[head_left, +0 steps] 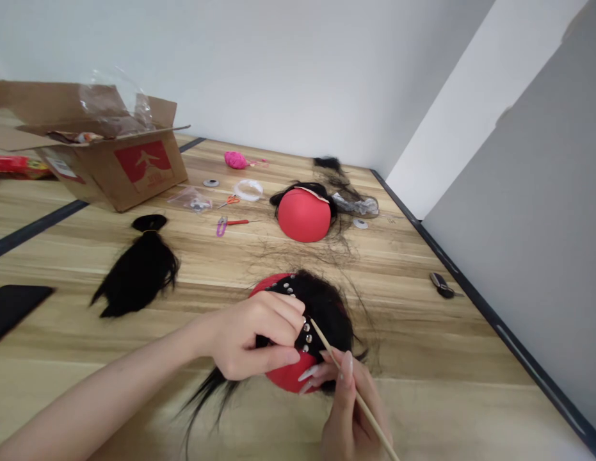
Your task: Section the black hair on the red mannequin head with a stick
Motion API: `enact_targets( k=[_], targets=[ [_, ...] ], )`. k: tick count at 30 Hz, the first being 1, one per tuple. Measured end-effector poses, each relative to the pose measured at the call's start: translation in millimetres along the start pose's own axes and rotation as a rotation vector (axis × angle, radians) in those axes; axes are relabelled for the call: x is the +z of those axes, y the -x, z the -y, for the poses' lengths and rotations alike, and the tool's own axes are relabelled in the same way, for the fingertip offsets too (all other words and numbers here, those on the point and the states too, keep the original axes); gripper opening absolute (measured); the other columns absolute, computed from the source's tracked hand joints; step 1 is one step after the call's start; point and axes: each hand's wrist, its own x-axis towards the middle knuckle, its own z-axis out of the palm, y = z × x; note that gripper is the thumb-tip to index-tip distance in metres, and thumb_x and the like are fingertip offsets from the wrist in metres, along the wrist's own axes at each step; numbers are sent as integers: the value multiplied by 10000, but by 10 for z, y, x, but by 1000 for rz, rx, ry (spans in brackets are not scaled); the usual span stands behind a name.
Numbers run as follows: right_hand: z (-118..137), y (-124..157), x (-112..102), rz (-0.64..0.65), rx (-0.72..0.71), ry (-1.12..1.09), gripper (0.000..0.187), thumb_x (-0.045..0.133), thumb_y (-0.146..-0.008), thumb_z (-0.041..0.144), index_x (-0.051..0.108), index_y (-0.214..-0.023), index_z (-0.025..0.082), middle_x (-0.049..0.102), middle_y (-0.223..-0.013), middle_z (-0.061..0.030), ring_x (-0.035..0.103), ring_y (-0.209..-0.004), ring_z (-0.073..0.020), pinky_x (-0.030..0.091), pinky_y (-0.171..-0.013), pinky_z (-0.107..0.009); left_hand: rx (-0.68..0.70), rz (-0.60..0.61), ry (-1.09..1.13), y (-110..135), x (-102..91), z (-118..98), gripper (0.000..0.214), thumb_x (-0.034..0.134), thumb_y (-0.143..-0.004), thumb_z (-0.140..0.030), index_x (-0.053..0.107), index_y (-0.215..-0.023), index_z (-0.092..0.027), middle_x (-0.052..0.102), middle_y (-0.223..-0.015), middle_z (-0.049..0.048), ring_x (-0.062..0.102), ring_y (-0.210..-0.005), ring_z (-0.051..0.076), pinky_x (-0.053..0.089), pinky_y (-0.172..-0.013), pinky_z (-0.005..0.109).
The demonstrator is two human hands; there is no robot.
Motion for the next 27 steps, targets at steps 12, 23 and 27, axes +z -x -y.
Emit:
enact_targets(
  k=[12,23,27],
  targets=[
    [74,-11,10,28,235,-208,396,370,-1016,353,702,-992,140,694,-776,-88,653,-573,-191,547,-454,-312,-3,60,-31,8,-30,-84,362,411,-895,-169,183,-618,-220,364,-522,-6,382,-561,178,383,-602,342],
    [111,-37,-8,32,284,-309,318,460,-993,339,726,-994,165,702,-852,-85,651,-597,-163,543,-464,-270,68,-15,-70,12,-17,-33,345,417,-903,-172,194,-645,-217,374,-529,-5,372,-563,185,341,-608,358],
    [104,-66,-40,29,401,-407,331,463,-999,363,733,-992,170,722,-857,-92,670,-624,-176,528,-450,-260,69,-33,-80,22,-10,6,331,416,-905,-153,207,-656,-218,388,-544,-5,365,-560,178,344,-618,359]
  ],
)
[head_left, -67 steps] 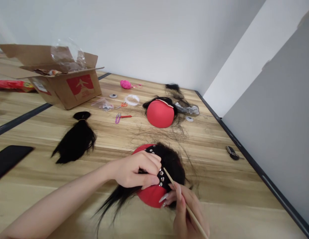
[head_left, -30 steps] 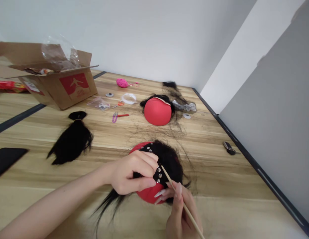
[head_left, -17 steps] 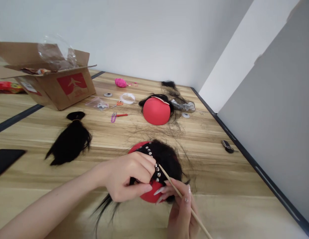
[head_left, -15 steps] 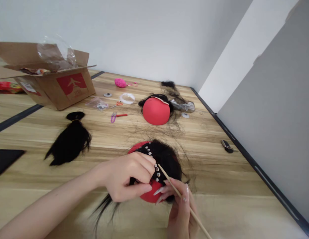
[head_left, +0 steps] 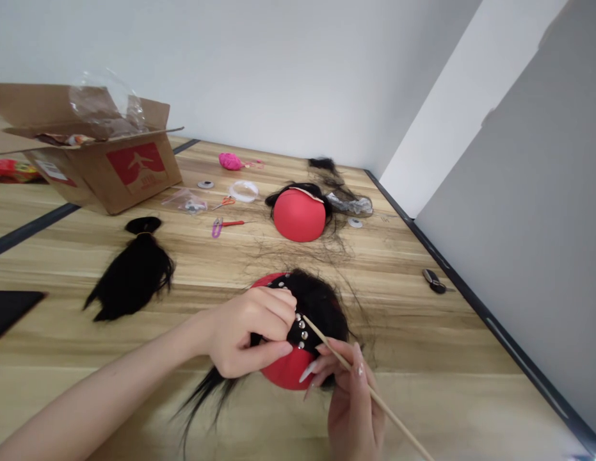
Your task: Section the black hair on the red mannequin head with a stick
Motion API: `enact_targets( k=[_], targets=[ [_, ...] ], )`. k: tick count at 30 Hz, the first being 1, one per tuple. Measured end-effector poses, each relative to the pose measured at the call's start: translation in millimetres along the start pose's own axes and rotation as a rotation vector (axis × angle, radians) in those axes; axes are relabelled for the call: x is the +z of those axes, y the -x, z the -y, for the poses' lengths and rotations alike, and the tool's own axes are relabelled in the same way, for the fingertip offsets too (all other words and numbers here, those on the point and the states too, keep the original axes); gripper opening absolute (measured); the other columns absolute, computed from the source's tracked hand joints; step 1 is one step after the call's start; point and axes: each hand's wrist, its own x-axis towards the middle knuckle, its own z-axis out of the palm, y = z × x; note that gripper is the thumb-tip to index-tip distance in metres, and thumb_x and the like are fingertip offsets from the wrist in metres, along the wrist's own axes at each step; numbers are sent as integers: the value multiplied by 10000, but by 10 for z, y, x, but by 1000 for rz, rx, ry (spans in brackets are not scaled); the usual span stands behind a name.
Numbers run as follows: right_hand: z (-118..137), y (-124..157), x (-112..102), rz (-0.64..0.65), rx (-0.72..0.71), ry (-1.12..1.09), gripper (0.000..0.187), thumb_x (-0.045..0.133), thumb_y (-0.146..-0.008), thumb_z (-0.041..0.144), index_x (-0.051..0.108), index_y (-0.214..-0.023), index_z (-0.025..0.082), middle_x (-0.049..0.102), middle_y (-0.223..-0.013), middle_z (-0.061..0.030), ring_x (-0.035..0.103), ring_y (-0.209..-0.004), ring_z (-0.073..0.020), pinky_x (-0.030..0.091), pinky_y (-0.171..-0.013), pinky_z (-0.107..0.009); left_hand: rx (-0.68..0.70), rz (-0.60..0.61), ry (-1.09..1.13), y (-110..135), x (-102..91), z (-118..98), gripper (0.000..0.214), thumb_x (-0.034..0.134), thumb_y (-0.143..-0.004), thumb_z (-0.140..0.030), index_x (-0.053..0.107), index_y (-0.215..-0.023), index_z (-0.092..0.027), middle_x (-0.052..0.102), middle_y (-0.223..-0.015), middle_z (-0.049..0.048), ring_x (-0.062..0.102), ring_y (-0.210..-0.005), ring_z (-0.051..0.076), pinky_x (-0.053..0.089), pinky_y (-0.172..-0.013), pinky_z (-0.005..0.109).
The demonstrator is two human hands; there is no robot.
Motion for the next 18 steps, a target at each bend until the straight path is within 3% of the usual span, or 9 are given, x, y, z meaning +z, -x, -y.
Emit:
enact_targets(
  k=[10,18],
  targets=[
    [26,-126,-56,-10,136,-26,411,493,-972,488,716,-970,144,748,-794,-91,662,-516,-171,481,-368,-249,-13,-24,-2,1,21,33,351,417,-914,-164,230,-623,-221,393,-518,-4,379,-517,170,361,-605,358],
    [108,-189,22,-72,227,31,557,517,-930,599,722,-895,82,679,-591,-50,605,-365,-147,413,-275,-215,-19,19,22,4,0,9,331,408,-904,-149,225,-637,-220,369,-528,-7,300,-538,169,312,-570,348]
  ],
)
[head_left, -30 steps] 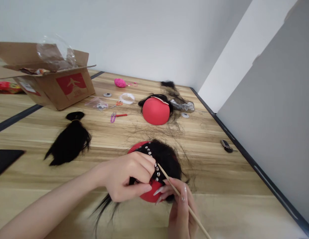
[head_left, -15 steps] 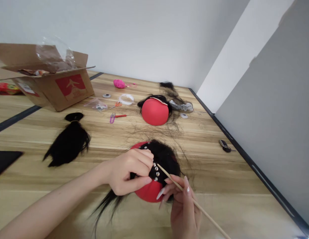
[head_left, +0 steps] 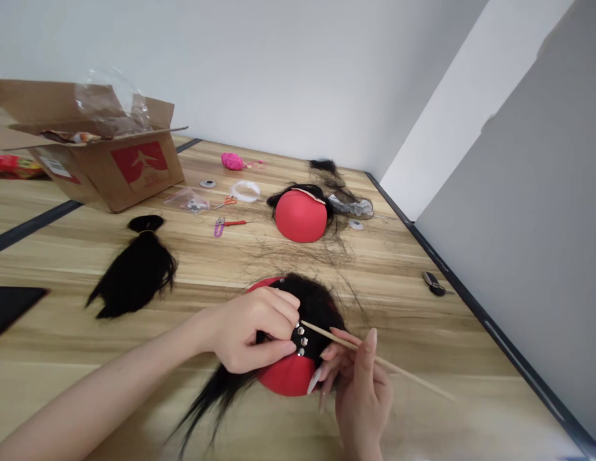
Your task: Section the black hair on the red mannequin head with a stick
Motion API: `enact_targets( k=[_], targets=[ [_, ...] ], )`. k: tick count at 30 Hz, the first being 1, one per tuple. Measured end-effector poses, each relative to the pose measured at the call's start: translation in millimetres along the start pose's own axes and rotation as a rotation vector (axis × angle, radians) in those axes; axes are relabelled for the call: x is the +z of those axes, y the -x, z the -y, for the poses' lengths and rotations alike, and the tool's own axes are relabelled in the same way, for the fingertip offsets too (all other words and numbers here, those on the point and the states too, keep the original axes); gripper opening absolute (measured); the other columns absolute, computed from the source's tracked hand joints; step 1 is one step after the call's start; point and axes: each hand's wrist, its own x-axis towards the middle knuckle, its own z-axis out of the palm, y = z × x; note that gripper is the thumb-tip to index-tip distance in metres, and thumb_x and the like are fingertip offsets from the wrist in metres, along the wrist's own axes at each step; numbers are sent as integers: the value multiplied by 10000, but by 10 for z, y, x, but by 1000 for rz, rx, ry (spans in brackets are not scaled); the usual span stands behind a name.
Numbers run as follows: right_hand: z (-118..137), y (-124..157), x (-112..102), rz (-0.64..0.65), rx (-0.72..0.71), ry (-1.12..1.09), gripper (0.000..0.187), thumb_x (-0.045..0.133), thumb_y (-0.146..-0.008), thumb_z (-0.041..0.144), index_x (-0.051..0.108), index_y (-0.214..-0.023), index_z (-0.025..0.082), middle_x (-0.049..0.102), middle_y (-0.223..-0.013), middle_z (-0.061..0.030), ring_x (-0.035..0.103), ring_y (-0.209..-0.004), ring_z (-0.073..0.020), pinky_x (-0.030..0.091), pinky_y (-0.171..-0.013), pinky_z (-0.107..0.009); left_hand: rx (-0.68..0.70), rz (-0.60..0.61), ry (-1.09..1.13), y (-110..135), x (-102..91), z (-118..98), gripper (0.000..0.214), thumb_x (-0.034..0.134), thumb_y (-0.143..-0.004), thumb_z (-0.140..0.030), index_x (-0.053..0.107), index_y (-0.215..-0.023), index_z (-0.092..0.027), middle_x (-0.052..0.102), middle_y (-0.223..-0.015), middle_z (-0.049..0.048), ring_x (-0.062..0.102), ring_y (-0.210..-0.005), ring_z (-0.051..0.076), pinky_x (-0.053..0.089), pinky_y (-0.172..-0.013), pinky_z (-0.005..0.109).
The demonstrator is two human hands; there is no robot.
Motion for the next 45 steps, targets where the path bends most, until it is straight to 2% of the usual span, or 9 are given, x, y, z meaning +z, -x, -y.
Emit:
enact_targets(
  k=[8,13,19,29,34,41,45],
  targets=[
    [-37,-127,-70,33,40,61,634,532,-875,681,726,-821,81,650,-515,-48,565,-300,-146,410,-244,-208,-34,77,79,-19,-76,-21,351,406,-946,-204,260,-627,-215,379,-530,-9,342,-547,169,343,-606,348],
    [-23,-156,-66,20,87,60,652,552,-843,711,713,-724,90,612,-447,-36,466,-246,-105,363,-225,-188,-38,74,118,-14,-100,-11,362,421,-954,-198,285,-619,-210,398,-531,-6,340,-563,166,339,-614,343],
    [-13,-140,-24,-30,82,51,643,554,-846,706,668,-614,117,550,-382,-11,446,-237,-96,357,-237,-178,-66,72,103,-12,-81,-31,394,397,-978,-265,283,-605,-209,405,-531,4,359,-554,166,343,-609,349],
    [2,-171,-71,-61,52,-60,564,644,-813,658,705,-762,100,652,-527,-34,561,-322,-149,416,-238,-229,-49,65,113,-8,-84,-42,378,400,-964,-250,276,-609,-211,425,-513,10,370,-551,169,357,-610,353],
    [47,-204,-70,-43,-51,-63,436,735,-796,543,703,-790,108,722,-605,-69,645,-422,-171,531,-368,-255,-36,29,121,14,-75,-15,347,438,-932,-207,334,-600,-203,516,-546,40,454,-576,171,400,-619,343],
    [72,-249,-49,-2,-68,-47,437,695,-828,554,708,-802,118,741,-640,-87,654,-437,-185,528,-377,-280,2,-54,130,25,-68,5,328,468,-903,-146,375,-592,-199,580,-577,52,602,-661,185,490,-666,328],
    [118,-306,-43,24,-78,-15,435,695,-825,556,711,-799,122,742,-641,-88,653,-437,-191,522,-377,-286,9,-64,59,30,-38,2,306,459,-889,-135,345,-615,-209,564,-579,42,626,-686,184,534,-714,331]
  ],
)
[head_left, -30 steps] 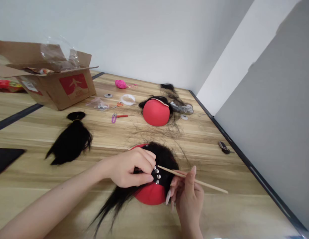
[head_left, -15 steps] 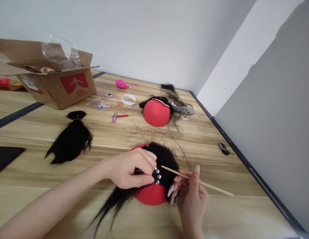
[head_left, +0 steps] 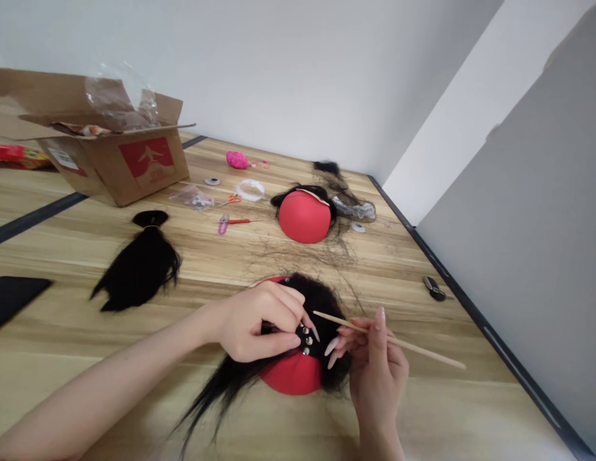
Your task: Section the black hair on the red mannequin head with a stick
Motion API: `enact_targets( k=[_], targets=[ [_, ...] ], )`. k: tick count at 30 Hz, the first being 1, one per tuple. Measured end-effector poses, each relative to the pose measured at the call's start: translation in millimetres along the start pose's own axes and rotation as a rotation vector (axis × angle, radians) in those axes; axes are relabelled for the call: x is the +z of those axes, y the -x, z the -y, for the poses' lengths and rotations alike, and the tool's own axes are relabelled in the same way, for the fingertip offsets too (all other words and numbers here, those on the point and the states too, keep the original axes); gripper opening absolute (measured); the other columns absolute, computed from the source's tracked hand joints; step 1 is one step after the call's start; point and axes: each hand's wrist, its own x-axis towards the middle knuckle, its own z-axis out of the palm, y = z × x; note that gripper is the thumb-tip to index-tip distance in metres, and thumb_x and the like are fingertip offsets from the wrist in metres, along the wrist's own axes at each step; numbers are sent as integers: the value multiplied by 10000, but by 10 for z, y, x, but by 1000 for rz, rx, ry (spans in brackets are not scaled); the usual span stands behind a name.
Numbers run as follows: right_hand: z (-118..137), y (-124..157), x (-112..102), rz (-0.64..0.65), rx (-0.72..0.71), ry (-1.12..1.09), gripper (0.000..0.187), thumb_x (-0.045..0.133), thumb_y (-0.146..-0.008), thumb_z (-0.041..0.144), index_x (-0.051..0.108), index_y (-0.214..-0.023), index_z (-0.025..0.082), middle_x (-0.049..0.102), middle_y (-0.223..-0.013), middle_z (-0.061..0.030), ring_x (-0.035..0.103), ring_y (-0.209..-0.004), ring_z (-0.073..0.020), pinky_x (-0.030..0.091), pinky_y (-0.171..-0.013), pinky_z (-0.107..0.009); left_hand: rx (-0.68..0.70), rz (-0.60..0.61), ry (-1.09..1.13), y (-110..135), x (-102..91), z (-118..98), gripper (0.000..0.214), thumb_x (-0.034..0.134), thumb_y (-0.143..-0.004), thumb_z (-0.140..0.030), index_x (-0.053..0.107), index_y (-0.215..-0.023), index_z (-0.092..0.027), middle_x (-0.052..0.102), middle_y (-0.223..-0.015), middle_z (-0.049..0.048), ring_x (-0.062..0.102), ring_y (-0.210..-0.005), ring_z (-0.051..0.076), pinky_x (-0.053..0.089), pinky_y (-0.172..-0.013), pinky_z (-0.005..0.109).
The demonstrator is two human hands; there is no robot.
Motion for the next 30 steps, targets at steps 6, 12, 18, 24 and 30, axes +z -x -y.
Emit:
enact_targets(
  k=[6,12,18,24,30],
  targets=[
    [76,-86,46,30,-40,-28,405,703,-832,529,715,-793,126,739,-631,-81,654,-443,-175,520,-399,-264,51,-3,-85,8,31,-1,317,465,-852,-99,278,-625,-220,487,-537,12,536,-583,168,569,-735,331],
    [66,-201,49,2,20,-66,404,729,-803,527,705,-827,125,733,-643,-61,652,-476,-150,515,-425,-238,45,7,-51,-7,23,-31,359,466,-812,-76,208,-615,-228,362,-499,-23,410,-497,147,591,-792,314],
    [-11,-437,-68,-112,50,-76,390,786,-748,484,707,-854,117,758,-730,-58,682,-558,-128,533,-486,-204,30,13,-43,-8,22,-43,349,458,-817,-84,222,-604,-227,373,-501,-10,427,-505,151,593,-816,327],
    [-11,-521,-273,-235,-10,51,386,848,-686,366,749,-987,145,775,-1001,-85,701,-671,-121,534,-526,-189,17,26,-23,-13,15,-28,332,467,-820,-107,252,-595,-223,430,-494,-3,476,-508,149,581,-905,361],
    [196,-410,-266,-135,-187,-90,257,800,-774,368,666,-664,179,592,-574,44,541,-483,-72,471,-464,-179,-9,51,-45,-29,-6,-28,334,469,-808,-105,266,-568,-219,443,-477,-18,485,-490,144,547,-978,388]
  ],
)
